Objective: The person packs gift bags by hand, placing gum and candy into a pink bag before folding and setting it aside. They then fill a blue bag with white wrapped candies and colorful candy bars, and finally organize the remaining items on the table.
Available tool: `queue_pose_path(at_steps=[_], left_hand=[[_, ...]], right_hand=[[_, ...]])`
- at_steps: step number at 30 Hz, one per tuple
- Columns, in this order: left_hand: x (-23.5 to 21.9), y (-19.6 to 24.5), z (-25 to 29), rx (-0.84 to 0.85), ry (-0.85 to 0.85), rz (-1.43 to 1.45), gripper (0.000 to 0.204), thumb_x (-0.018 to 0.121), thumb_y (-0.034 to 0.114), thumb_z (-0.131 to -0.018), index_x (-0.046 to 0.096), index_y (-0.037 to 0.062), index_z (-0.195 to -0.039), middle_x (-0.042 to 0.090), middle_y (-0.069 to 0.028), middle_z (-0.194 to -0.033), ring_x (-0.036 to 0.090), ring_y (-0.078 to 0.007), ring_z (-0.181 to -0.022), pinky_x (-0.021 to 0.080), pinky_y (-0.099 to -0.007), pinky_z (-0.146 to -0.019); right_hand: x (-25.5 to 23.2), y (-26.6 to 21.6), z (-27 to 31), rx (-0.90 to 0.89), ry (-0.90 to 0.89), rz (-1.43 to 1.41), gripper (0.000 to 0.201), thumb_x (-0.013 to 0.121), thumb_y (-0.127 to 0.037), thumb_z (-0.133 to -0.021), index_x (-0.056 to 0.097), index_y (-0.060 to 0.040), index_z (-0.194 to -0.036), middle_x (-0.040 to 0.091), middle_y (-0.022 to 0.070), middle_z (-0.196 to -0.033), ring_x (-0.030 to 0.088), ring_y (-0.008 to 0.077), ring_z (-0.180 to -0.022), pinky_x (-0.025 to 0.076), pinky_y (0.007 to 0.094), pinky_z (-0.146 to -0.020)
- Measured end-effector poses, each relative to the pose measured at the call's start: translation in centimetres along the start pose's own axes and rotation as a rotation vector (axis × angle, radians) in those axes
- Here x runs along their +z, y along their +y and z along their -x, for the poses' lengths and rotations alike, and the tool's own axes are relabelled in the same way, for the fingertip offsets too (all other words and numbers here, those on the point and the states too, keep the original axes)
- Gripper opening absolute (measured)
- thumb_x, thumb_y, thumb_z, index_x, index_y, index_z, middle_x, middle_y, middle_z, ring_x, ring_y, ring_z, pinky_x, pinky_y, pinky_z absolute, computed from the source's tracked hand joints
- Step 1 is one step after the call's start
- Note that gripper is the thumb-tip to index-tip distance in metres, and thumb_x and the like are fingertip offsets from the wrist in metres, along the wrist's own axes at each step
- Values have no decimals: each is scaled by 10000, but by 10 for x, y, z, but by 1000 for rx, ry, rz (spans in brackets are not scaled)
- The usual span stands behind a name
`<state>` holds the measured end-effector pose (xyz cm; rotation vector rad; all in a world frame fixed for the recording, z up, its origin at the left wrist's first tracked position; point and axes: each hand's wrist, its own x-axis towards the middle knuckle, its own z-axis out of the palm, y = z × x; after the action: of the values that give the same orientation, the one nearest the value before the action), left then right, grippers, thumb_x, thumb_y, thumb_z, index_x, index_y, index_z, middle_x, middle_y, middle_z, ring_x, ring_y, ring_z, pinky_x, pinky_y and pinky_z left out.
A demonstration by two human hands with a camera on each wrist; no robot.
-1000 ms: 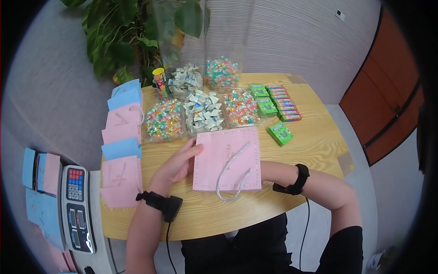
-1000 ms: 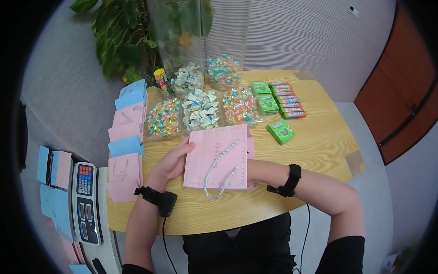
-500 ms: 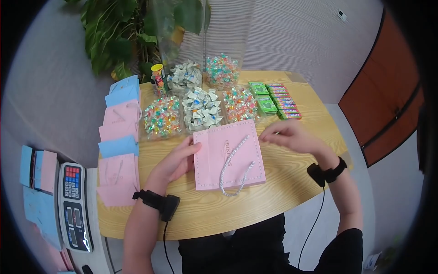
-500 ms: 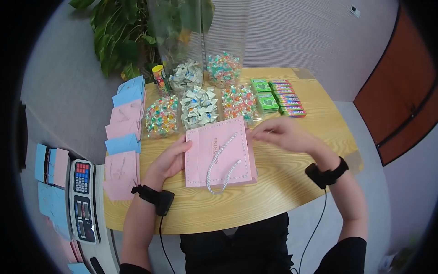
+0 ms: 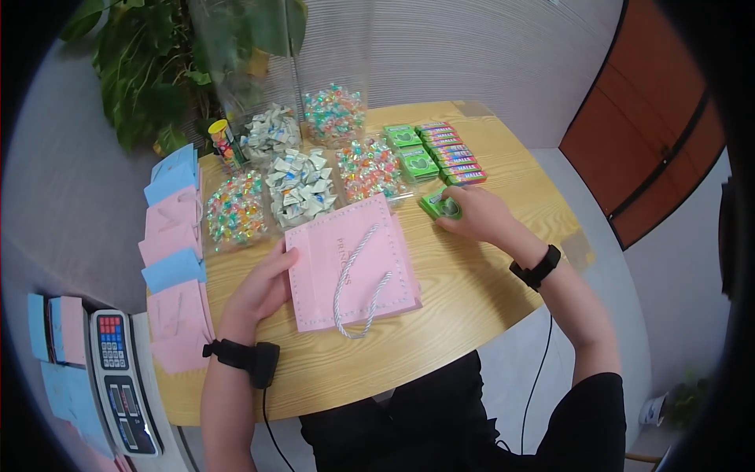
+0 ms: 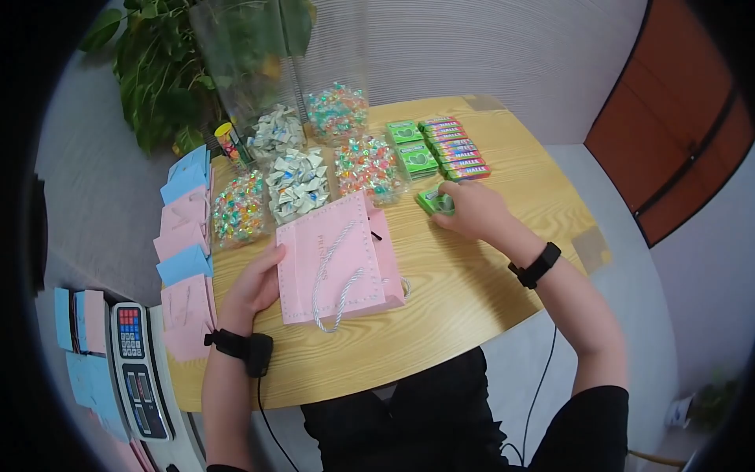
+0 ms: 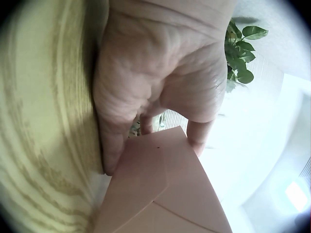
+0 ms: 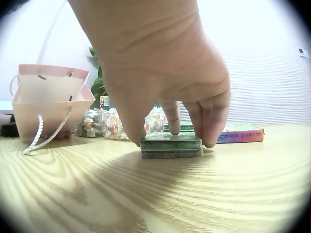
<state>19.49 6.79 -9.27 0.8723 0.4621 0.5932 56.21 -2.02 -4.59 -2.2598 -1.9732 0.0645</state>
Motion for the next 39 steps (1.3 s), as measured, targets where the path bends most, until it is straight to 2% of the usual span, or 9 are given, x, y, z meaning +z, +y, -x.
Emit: queue_pose_path(at_steps=[13,21,29,31,32,34,35,37,39], left_hand=[[-3,2,2,-24,-15,18,655,584,265,-955,260,75,-1492,463,-81,-1422,517,-203,-1250,471,-366,-991],[3,4,3,-7,-94,44,712,632,247,-925,250,34,-1487,438,-109,-1447,474,-235,-1311,421,-387,-1067],[-5,2,2,-19,-132,19,775,687,244,-891,243,28,-1489,427,-116,-1450,466,-237,-1316,414,-394,-1075],[-7,0,3,-24,-126,17,780,692,244,-887,244,33,-1489,427,-113,-1448,468,-234,-1313,417,-396,-1071],[-7,0,4,-31,-114,-14,776,692,248,-888,248,37,-1489,429,-108,-1445,470,-231,-1309,422,-397,-1064],[-7,0,5,-38,-104,-46,772,691,252,-889,252,40,-1488,431,-103,-1441,472,-227,-1305,427,-397,-1058],[-7,1,5,-50,-110,-62,771,692,260,-889,255,40,-1486,433,-98,-1438,474,-222,-1302,430,-395,-1053],[-8,3,6,-63,-111,-82,770,692,268,-890,259,41,-1484,435,-93,-1435,475,-218,-1299,433,-393,-1049],[-7,3,7,-37,-95,-37,767,691,282,-890,267,40,-1481,440,-89,-1430,475,-213,-1298,437,-394,-1044]], right_hand=[[-33,-34,24,-25,184,-123,374,743,-292,-736,605,-75,-1007,646,115,-920,627,285,-903,504,401,-766],[-60,-102,47,-251,-226,-650,403,775,-321,-745,631,-42,-996,656,70,-910,608,172,-837,488,323,-760],[-28,-133,29,-146,-411,-766,491,719,-368,-802,622,-20,-1136,674,160,-908,673,266,-843,530,344,-721],[11,-126,12,-677,-54,-673,400,669,-302,-874,618,-27,-1160,683,134,-975,679,227,-855,551,316,-704],[25,-128,8,-677,-57,-672,400,669,-302,-874,618,-27,-1160,683,134,-975,679,227,-855,551,316,-704],[43,-141,8,36,-753,-1831,312,625,-245,-924,622,-47,-1166,683,92,-1026,677,190,-873,563,309,-703],[44,-147,14,36,-752,-1832,312,625,-245,-924,622,-47,-1166,683,92,-1026,677,190,-873,563,309,-703],[39,-162,25,385,-953,-2111,255,595,-216,-951,630,-61,-1150,677,73,-1062,670,178,-887,568,319,-715],[78,-161,8,195,-1034,-2060,266,596,-207,-947,624,-60,-1167,675,79,-1061,668,184,-892,563,321,-728]])
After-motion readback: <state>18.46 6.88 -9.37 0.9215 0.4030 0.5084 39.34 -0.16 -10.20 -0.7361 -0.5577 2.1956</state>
